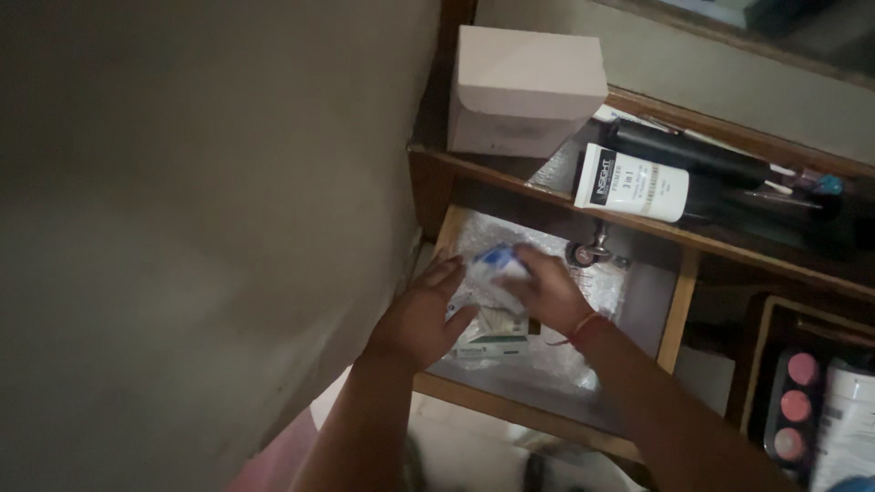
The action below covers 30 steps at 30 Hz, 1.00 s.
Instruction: The person opens a wooden drawer and removes bubble wrap, then transfers various cosmetic items including palettes, tubes, and compacts from the drawer to a tray on the vanity. The person handles items one by one, placing them on the tray and occasionally adjusting their position.
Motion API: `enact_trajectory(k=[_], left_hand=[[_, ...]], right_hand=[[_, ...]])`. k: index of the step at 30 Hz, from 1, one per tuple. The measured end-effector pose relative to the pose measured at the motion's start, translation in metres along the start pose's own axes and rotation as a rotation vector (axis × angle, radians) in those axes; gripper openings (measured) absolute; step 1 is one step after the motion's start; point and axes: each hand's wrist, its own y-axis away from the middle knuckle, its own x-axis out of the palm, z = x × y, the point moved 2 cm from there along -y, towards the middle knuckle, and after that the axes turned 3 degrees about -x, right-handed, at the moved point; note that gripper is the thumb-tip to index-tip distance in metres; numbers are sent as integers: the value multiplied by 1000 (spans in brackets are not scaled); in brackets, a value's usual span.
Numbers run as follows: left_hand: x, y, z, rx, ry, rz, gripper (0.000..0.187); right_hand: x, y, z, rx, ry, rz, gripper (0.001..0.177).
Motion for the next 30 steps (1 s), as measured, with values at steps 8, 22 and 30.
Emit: enact_trajectory(k=[8, 22, 30], left_hand=[[3, -2, 3, -70, 40, 65, 64], [3, -5, -5, -82, -35, 76, 66], [11, -5, 1, -25, -18, 16, 65]], right_hand=[[57, -3, 25, -181, 481, 601, 56], [-12, 35, 7, -50, 16, 109, 67], [21, 43, -6, -86, 501, 477, 41]])
